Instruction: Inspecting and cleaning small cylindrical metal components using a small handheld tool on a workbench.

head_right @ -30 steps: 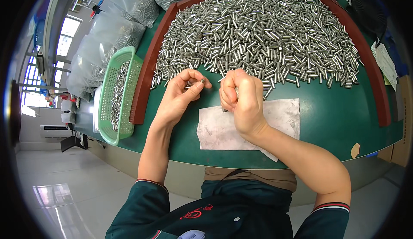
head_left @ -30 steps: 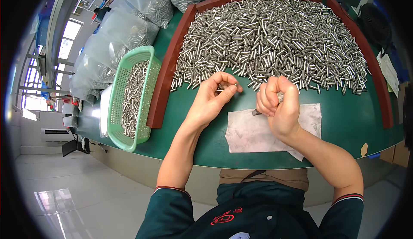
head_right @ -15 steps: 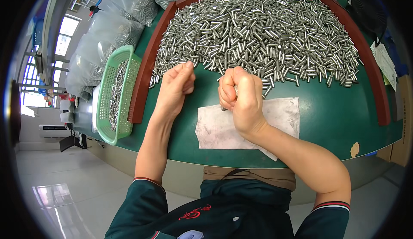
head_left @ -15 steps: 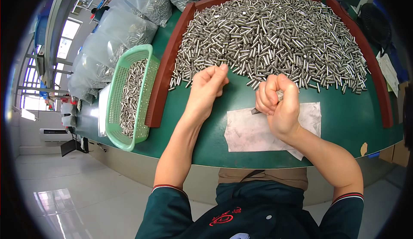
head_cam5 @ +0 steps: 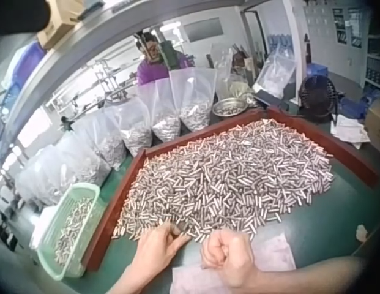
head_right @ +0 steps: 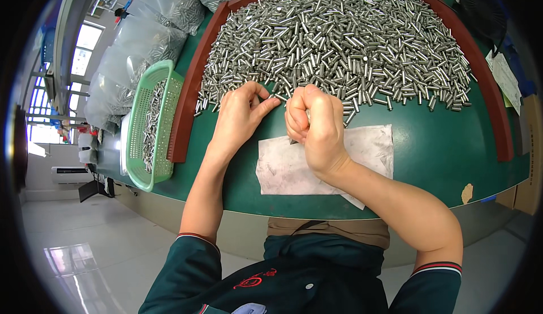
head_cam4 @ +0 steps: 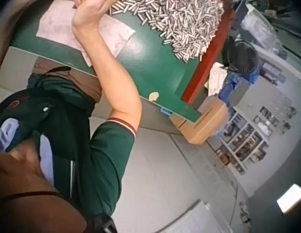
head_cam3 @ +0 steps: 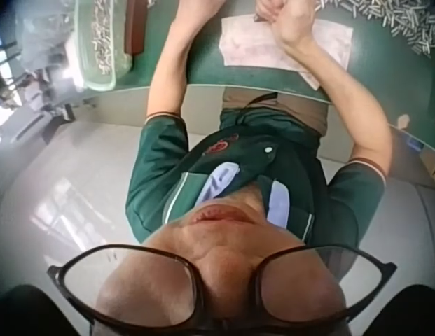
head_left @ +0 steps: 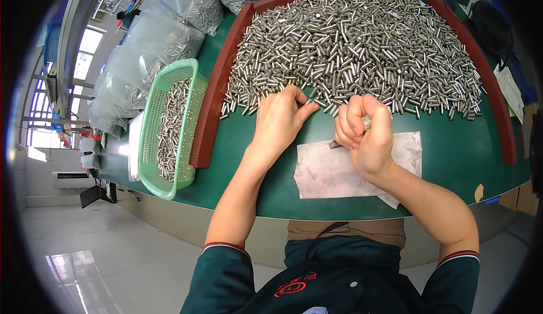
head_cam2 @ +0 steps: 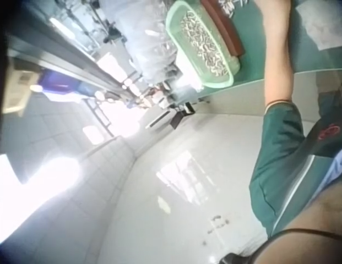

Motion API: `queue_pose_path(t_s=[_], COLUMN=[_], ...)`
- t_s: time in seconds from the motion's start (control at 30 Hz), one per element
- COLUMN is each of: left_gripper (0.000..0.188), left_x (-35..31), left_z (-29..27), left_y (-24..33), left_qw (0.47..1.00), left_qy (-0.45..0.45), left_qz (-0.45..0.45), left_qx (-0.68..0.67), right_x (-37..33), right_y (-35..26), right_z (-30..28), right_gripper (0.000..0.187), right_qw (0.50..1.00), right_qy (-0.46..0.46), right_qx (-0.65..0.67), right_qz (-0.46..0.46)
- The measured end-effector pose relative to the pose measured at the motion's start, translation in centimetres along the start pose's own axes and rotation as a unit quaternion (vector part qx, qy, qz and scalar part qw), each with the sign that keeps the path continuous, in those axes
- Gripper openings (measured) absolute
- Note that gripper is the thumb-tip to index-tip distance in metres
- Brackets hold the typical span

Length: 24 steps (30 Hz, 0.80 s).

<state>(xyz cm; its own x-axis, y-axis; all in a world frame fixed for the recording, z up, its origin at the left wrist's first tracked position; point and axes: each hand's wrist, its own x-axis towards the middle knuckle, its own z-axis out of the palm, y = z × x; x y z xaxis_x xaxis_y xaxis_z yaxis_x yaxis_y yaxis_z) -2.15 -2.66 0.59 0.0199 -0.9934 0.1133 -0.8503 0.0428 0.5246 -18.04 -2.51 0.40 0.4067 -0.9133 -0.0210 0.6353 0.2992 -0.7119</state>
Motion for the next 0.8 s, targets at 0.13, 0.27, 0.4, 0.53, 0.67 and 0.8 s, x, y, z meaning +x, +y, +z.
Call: queue_pose_path(t_s=[0.13, 0.27, 0.4, 0.53, 0.67, 0.8], left_gripper=[0.022, 0.019, 0.015, 0.011, 0.009, 0.012], left_x=[-0.3, -0.4, -0.4, -0.2, -0.4, -0.7], left_z=[-0.5, -0.8, -0.7, -0.6, -1.5, -1.5], left_y=[-0.1, 0.3, 0.4, -1.0, -1.2, -1.4], left_qw=[1.000, 0.998, 0.998, 0.960, 0.835, 0.799], left_qy=[-0.019, -0.034, -0.052, -0.025, -0.117, -0.158], left_qz=[-0.005, 0.009, 0.001, -0.037, -0.162, -0.158], left_qx=[-0.018, -0.059, -0.038, -0.278, -0.512, -0.558], right_x=[0.0, 0.0, 0.0, 0.0, 0.1, 0.0], right_y=[-0.1, -0.1, -0.1, -0.1, -0.1, -0.4], right_z=[0.2, 0.2, 0.2, 0.3, 0.1, 0.4], right_gripper=[0.036, 0.035, 0.035, 0.035, 0.035, 0.036], right_qw=[1.000, 1.000, 1.000, 1.000, 1.000, 1.000], right_qy=[0.002, -0.003, 0.003, 0.001, 0.000, 0.003], right_qx=[-0.009, 0.004, -0.001, 0.002, 0.002, 0.009], right_qz=[-0.005, 0.002, 0.002, 0.003, 0.003, 0.003])
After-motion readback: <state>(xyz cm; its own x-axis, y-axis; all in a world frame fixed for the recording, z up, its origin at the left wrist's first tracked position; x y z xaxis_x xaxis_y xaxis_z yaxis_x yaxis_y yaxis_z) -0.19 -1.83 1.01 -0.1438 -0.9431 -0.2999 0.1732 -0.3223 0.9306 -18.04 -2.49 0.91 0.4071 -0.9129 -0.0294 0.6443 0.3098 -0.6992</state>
